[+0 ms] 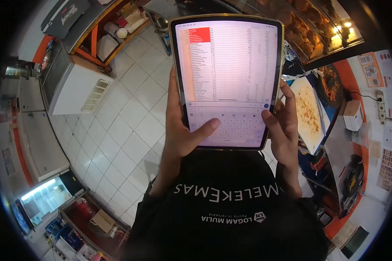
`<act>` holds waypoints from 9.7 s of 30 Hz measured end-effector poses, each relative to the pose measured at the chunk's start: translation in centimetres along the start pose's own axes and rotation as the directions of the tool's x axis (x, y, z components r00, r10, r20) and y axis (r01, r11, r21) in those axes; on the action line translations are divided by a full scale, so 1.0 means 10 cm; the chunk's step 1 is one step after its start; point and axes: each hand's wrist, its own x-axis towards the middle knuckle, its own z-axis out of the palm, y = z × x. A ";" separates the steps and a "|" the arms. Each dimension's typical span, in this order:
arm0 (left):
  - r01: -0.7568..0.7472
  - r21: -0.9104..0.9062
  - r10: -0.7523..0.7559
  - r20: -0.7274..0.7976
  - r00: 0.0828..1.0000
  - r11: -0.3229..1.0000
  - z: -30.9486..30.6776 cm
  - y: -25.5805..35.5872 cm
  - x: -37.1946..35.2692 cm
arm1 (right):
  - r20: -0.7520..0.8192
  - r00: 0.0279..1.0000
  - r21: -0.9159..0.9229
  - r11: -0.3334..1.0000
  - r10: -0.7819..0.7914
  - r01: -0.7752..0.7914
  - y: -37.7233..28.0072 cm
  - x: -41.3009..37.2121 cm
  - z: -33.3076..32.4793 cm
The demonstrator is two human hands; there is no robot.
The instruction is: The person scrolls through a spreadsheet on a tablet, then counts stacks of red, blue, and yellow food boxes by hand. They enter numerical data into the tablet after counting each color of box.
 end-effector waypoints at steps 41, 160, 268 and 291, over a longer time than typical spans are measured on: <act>-0.011 -0.139 -0.064 -0.522 0.851 0.990 0.19 -0.13 -0.03 | -0.129 0.992 -0.955 0.270 0.003 -0.125 1.14 1.80 -2.60; -0.104 -0.034 0.070 -0.531 0.845 0.994 0.63 -0.33 1.00 | -0.595 0.567 -0.787 0.556 -0.570 -0.268 1.06 2.80 -6.05; 0.076 -0.381 0.039 0.285 0.958 0.921 0.66 -0.27 3.26 | -0.321 0.945 -0.003 0.998 -0.060 0.063 -0.24 2.13 -1.07; 0.082 -0.362 -0.006 0.205 0.979 0.928 0.46 -0.29 3.20 | -0.306 0.950 -0.020 0.998 -0.058 0.054 -0.19 2.41 -0.96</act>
